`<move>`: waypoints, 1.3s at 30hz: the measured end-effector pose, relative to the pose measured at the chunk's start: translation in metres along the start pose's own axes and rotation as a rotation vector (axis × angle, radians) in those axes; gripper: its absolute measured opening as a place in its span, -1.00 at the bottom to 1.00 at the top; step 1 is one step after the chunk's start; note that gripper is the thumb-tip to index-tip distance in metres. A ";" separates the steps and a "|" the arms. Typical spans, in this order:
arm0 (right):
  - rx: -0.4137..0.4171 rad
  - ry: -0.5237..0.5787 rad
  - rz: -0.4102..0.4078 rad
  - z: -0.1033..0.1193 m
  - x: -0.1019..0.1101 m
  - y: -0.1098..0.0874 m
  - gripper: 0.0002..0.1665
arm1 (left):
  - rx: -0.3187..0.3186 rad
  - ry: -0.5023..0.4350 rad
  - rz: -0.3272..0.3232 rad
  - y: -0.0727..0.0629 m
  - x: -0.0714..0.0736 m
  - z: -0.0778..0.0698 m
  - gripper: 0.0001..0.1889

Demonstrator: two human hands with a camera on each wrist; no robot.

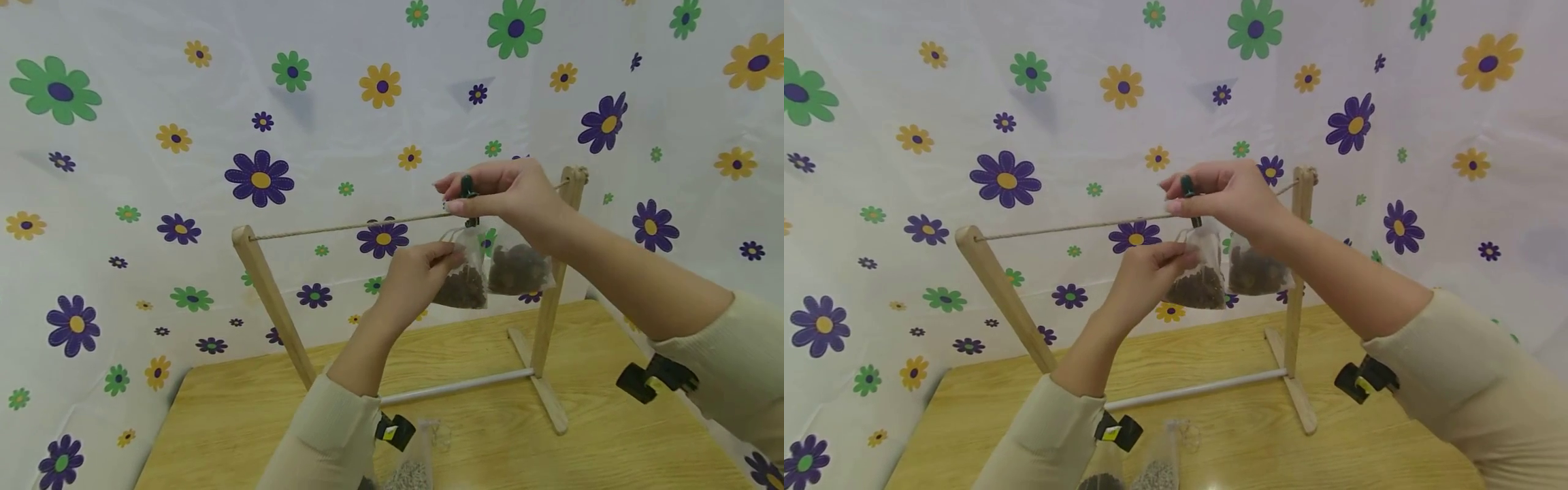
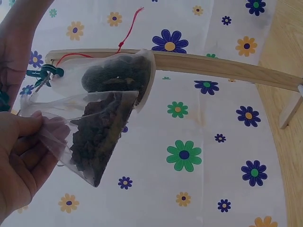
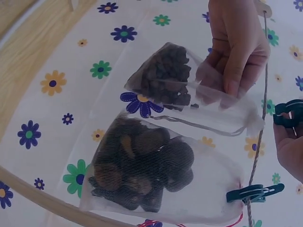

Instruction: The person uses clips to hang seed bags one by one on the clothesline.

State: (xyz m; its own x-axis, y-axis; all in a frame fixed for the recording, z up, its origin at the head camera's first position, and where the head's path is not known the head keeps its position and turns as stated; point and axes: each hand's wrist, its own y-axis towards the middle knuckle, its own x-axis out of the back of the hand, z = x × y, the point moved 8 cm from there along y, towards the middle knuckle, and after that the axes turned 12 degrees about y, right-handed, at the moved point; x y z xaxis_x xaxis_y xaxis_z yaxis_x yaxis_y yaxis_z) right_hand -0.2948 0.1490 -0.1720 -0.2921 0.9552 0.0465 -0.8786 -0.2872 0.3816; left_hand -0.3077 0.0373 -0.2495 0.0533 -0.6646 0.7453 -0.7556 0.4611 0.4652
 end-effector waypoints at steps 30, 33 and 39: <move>-0.199 -0.141 0.010 -0.012 0.009 0.025 -0.83 | -0.095 0.194 -0.024 0.017 0.002 -0.003 -0.78; -0.194 -0.179 0.003 -0.012 0.010 0.024 -0.84 | -0.103 0.153 -0.092 0.017 0.009 -0.006 -0.78; -0.197 -0.239 -0.031 -0.016 0.009 0.023 -0.82 | -0.143 0.083 -0.169 0.017 0.019 -0.010 -0.80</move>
State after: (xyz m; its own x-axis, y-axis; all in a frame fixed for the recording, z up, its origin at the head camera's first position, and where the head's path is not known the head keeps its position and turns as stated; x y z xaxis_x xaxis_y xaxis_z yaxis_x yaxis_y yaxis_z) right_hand -0.3231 0.1499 -0.1774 -0.1873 0.9466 0.2624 -0.9489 -0.2434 0.2010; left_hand -0.3123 0.0386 -0.2229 0.2288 -0.6915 0.6852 -0.6319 0.4300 0.6449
